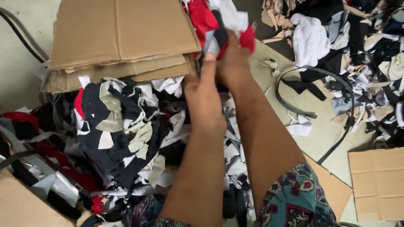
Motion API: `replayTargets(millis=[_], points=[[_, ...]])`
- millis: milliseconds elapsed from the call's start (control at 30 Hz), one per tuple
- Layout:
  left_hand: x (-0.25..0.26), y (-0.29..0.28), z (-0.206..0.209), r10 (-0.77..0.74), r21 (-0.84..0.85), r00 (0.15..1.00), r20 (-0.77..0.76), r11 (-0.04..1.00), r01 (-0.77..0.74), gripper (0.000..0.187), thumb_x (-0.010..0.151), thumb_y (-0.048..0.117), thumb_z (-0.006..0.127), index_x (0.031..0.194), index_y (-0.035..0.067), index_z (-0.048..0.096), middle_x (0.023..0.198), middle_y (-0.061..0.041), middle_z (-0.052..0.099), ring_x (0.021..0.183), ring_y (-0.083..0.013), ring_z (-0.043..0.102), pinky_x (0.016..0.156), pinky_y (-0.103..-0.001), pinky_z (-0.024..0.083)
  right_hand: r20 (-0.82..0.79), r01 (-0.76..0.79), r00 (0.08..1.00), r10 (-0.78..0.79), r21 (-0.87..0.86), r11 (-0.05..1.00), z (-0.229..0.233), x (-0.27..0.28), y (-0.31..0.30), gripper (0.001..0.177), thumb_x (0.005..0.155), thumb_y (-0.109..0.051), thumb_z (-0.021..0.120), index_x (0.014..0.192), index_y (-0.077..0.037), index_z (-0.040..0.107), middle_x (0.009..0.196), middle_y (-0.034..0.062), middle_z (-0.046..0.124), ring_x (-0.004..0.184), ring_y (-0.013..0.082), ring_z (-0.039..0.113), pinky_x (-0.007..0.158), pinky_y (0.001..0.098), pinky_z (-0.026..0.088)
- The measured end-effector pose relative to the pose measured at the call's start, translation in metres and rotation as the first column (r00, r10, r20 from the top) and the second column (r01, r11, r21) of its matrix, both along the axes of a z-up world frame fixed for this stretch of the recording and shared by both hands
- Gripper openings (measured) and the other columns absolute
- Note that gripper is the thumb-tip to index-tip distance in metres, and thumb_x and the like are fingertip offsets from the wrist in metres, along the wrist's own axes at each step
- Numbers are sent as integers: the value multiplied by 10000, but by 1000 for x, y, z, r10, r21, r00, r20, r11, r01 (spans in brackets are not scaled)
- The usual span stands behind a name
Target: The person wraps bundles of fabric scraps with cardboard and secures them by hand using plastic straps, then bundles loose plastic straps together.
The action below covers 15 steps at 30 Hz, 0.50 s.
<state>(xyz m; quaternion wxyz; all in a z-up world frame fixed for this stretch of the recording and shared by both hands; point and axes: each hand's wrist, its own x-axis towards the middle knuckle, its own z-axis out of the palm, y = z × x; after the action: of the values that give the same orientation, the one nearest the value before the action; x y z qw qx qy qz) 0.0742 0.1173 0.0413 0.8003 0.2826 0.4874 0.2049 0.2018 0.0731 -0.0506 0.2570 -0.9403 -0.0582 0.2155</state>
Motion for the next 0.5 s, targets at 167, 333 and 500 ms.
replayTargets(millis=[167,333,500], points=[[-12,-11,5,-167,109,938,305,984,139,538,1045,264,565,1551,129,440,1668,-196,198,1550,-332,211,1258,-458,195,2,58,998,-61,279,959,54,-27,-1,857,789,-287,780,1547,-157,402,1484,208,558,1388,391,522,1166,492,411],[-13,-17,-1,-143,228,941,306,971,74,404,1068,290,537,1424,109,597,1617,-221,356,1524,-336,298,1262,-466,228,184,106,962,-202,431,896,97,-30,-61,835,852,-343,806,1548,-140,392,1484,281,538,1381,464,516,1168,549,406],[-37,-6,68,-182,246,932,312,963,106,655,972,533,557,1429,65,586,1587,-244,432,1494,-401,365,1260,-511,217,152,53,941,-302,814,578,142,-91,-127,642,911,-149,809,1468,-198,494,1429,120,615,1316,283,597,1115,502,482]])
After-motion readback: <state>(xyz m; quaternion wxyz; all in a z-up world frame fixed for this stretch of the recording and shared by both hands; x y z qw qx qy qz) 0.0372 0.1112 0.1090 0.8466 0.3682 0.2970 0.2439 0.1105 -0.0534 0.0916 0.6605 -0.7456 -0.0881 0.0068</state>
